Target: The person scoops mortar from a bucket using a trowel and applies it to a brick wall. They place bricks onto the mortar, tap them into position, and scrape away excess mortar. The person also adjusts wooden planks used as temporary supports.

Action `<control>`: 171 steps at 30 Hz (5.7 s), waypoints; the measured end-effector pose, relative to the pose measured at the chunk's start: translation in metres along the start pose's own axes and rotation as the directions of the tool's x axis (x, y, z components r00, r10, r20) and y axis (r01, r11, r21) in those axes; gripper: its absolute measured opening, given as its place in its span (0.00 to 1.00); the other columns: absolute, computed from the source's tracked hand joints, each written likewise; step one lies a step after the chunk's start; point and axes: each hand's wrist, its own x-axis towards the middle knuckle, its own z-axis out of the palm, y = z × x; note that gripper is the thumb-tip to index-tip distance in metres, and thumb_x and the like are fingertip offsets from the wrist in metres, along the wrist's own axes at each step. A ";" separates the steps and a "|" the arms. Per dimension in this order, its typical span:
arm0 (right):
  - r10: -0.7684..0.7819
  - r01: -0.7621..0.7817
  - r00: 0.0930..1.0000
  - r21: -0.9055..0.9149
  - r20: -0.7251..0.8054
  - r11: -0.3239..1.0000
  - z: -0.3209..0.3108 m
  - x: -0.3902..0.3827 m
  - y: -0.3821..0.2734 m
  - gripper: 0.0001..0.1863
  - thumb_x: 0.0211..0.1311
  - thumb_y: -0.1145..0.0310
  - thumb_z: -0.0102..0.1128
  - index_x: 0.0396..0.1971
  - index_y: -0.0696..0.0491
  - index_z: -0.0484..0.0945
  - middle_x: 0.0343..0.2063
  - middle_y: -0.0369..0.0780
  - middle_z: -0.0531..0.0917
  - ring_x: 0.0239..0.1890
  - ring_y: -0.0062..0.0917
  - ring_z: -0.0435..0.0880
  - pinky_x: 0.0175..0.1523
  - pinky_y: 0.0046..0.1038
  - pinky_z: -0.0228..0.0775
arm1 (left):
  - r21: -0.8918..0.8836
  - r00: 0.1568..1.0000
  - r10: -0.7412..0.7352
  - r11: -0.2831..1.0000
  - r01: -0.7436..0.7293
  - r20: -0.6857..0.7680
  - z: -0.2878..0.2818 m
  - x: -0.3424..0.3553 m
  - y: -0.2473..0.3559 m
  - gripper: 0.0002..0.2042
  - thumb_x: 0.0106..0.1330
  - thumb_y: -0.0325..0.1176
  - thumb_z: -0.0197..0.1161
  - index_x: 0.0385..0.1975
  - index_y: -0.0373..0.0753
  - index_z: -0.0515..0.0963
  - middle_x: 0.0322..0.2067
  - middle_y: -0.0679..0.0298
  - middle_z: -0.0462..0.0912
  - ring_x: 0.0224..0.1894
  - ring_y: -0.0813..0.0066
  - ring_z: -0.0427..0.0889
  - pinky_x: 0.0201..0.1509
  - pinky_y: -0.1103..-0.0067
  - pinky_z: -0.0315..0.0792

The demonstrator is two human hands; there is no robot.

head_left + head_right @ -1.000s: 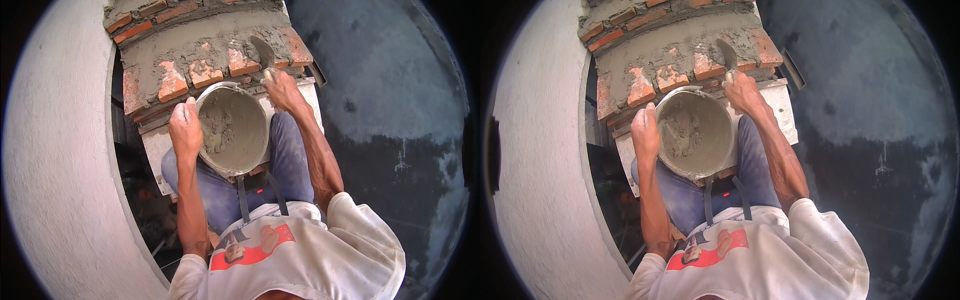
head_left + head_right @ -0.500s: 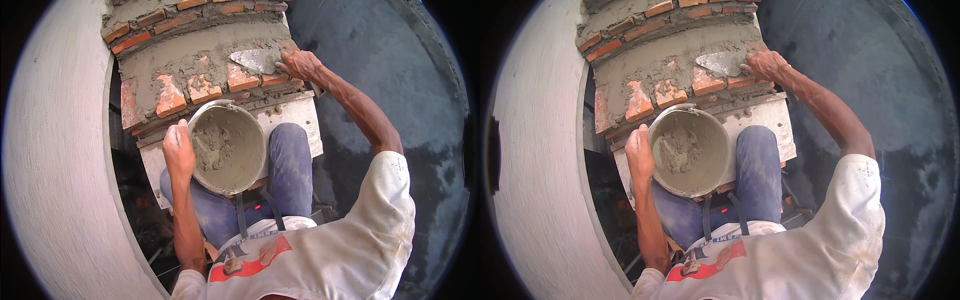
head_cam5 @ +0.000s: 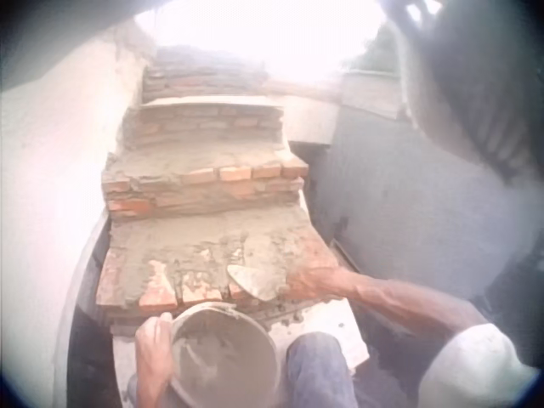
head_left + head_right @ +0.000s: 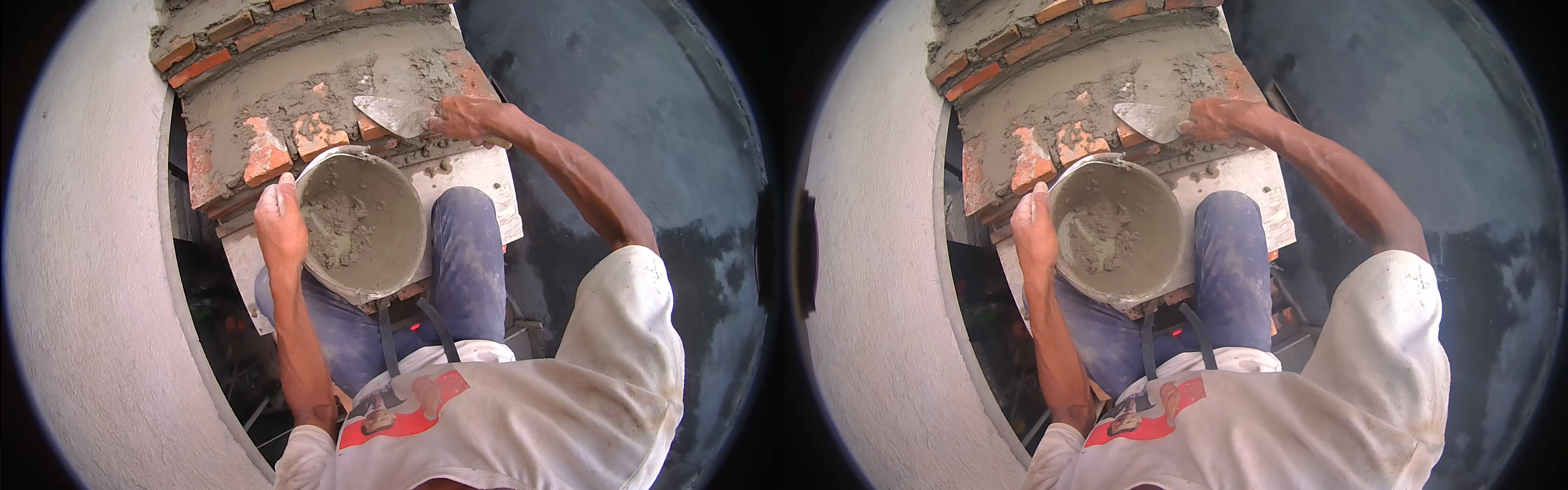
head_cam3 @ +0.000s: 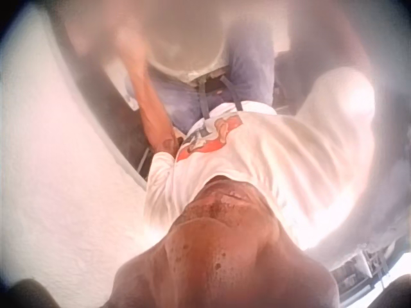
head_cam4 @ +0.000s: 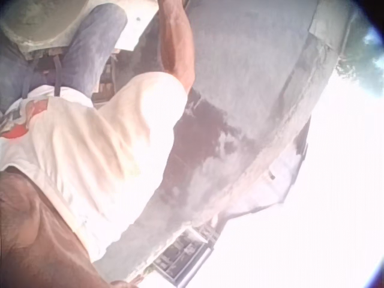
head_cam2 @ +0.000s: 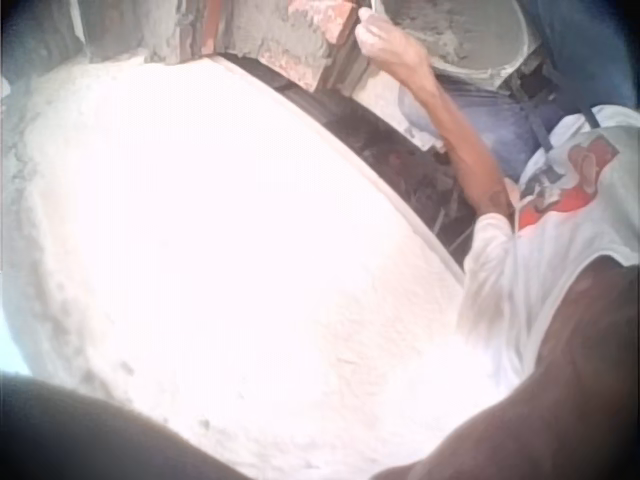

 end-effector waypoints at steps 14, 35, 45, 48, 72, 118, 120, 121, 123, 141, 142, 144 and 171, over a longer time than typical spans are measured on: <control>-0.263 0.184 0.769 -0.193 -0.582 0.964 0.187 -0.085 -0.068 0.21 0.62 0.71 0.62 0.54 0.62 0.78 0.45 0.49 0.82 0.44 0.44 0.88 0.42 0.41 0.86 | 0.037 0.956 0.166 0.983 -0.180 0.242 0.003 0.001 0.017 0.26 0.79 0.48 0.58 0.26 0.29 0.70 0.22 0.53 0.69 0.28 0.67 0.65 0.36 0.66 0.68; -0.407 0.320 0.773 -0.254 -0.487 0.913 0.179 -0.107 -0.088 0.24 0.61 0.72 0.65 0.55 0.69 0.76 0.45 0.48 0.79 0.45 0.42 0.88 0.41 0.35 0.87 | 0.007 0.932 0.210 0.975 -0.222 0.296 0.009 -0.010 0.022 0.22 0.77 0.43 0.62 0.24 0.30 0.74 0.20 0.58 0.71 0.26 0.73 0.67 0.32 0.69 0.68; -0.252 0.177 0.867 -0.208 -0.429 0.962 0.190 -0.104 -0.089 0.13 0.62 0.71 0.65 0.43 0.64 0.82 0.35 0.45 0.84 0.40 0.39 0.91 0.36 0.35 0.86 | 0.031 0.953 0.217 0.973 -0.228 0.214 0.018 -0.047 0.028 0.19 0.77 0.41 0.63 0.27 0.31 0.76 0.19 0.54 0.74 0.22 0.66 0.67 0.31 0.66 0.69; -0.287 0.198 0.857 -0.242 -0.427 0.950 0.204 -0.102 -0.090 0.08 0.63 0.72 0.62 0.37 0.60 0.83 0.28 0.45 0.86 0.32 0.38 0.91 0.39 0.35 0.87 | 0.008 0.940 0.304 0.951 -0.309 0.155 0.026 -0.060 0.028 0.17 0.77 0.38 0.64 0.27 0.32 0.75 0.19 0.53 0.76 0.21 0.63 0.66 0.30 0.65 0.69; -0.268 0.252 0.939 0.962 -0.217 0.107 0.130 -0.151 -0.006 0.19 0.61 0.69 0.61 0.49 0.63 0.81 0.21 0.33 0.79 0.17 0.15 0.74 0.22 0.22 0.67 | -0.020 0.992 0.118 0.993 -0.117 0.040 -0.001 -0.024 0.005 0.22 0.84 0.42 0.53 0.28 0.31 0.70 0.24 0.67 0.66 0.31 0.76 0.62 0.35 0.71 0.64; 0.133 0.161 0.959 0.869 -0.249 0.467 0.137 -0.084 0.088 0.24 0.79 0.46 0.56 0.33 0.54 0.73 0.19 0.32 0.72 0.16 0.17 0.72 0.21 0.23 0.68 | -0.294 0.989 -0.110 0.946 0.135 0.098 -0.039 -0.022 0.017 0.22 0.81 0.49 0.60 0.28 0.36 0.79 0.25 0.72 0.75 0.29 0.85 0.67 0.31 0.79 0.65; 0.206 0.197 0.946 0.948 -0.251 0.249 0.170 -0.079 0.089 0.23 0.78 0.46 0.58 0.31 0.52 0.73 0.19 0.30 0.71 0.16 0.14 0.69 0.20 0.21 0.65 | -0.468 0.982 -0.155 0.864 0.186 0.106 -0.059 -0.018 0.044 0.21 0.82 0.50 0.59 0.37 0.35 0.83 0.31 0.70 0.83 0.32 0.86 0.75 0.35 0.82 0.72; 0.252 0.210 0.932 0.954 -0.261 0.213 0.183 -0.080 0.089 0.23 0.78 0.47 0.58 0.32 0.52 0.73 0.19 0.30 0.72 0.16 0.13 0.69 0.20 0.21 0.64 | -0.523 0.971 -0.186 0.819 0.236 0.147 -0.070 -0.016 0.055 0.21 0.82 0.49 0.59 0.42 0.33 0.83 0.34 0.67 0.85 0.35 0.84 0.79 0.39 0.81 0.76; 0.331 0.256 0.892 0.948 -0.307 0.189 0.212 -0.076 0.091 0.20 0.78 0.50 0.60 0.34 0.53 0.74 0.19 0.30 0.72 0.15 0.12 0.68 0.20 0.20 0.62 | -0.578 0.968 -0.203 0.777 0.249 0.144 -0.085 -0.022 0.055 0.23 0.82 0.49 0.58 0.48 0.30 0.82 0.39 0.60 0.88 0.39 0.80 0.84 0.43 0.79 0.80; -0.396 0.443 0.802 0.001 -0.448 0.896 0.260 0.072 0.158 0.15 0.69 0.63 0.67 0.45 0.56 0.75 0.42 0.48 0.76 0.49 0.47 0.75 0.52 0.47 0.66 | -0.236 0.876 -0.224 0.963 0.131 -0.426 -0.176 -0.124 0.105 0.15 0.79 0.45 0.60 0.41 0.36 0.79 0.32 0.66 0.80 0.37 0.82 0.74 0.45 0.80 0.69; -0.378 0.421 0.816 0.001 -0.438 0.907 0.258 0.072 0.154 0.16 0.68 0.62 0.69 0.46 0.55 0.75 0.43 0.47 0.76 0.49 0.47 0.75 0.52 0.47 0.66 | -0.193 0.857 -0.252 0.964 0.183 -0.449 -0.175 -0.122 0.106 0.15 0.79 0.45 0.60 0.40 0.36 0.78 0.32 0.67 0.79 0.36 0.82 0.73 0.45 0.80 0.68; -0.338 0.374 0.843 0.003 -0.417 0.928 0.254 0.072 0.145 0.18 0.66 0.61 0.71 0.47 0.54 0.75 0.45 0.47 0.76 0.51 0.47 0.75 0.52 0.47 0.65 | -0.172 0.845 -0.299 0.954 0.247 -0.443 -0.172 -0.116 0.112 0.16 0.80 0.45 0.59 0.40 0.36 0.78 0.32 0.68 0.78 0.36 0.83 0.72 0.44 0.81 0.66; -0.327 0.378 0.894 0.124 -0.306 0.918 0.244 0.090 0.141 0.21 0.68 0.62 0.70 0.53 0.57 0.75 0.42 0.52 0.78 0.46 0.51 0.78 0.51 0.51 0.71 | 0.537 0.674 -0.738 0.550 0.639 -0.046 -0.294 -0.109 0.229 0.17 0.83 0.44 0.56 0.30 0.43 0.68 0.29 0.77 0.63 0.34 0.85 0.60 0.39 0.82 0.58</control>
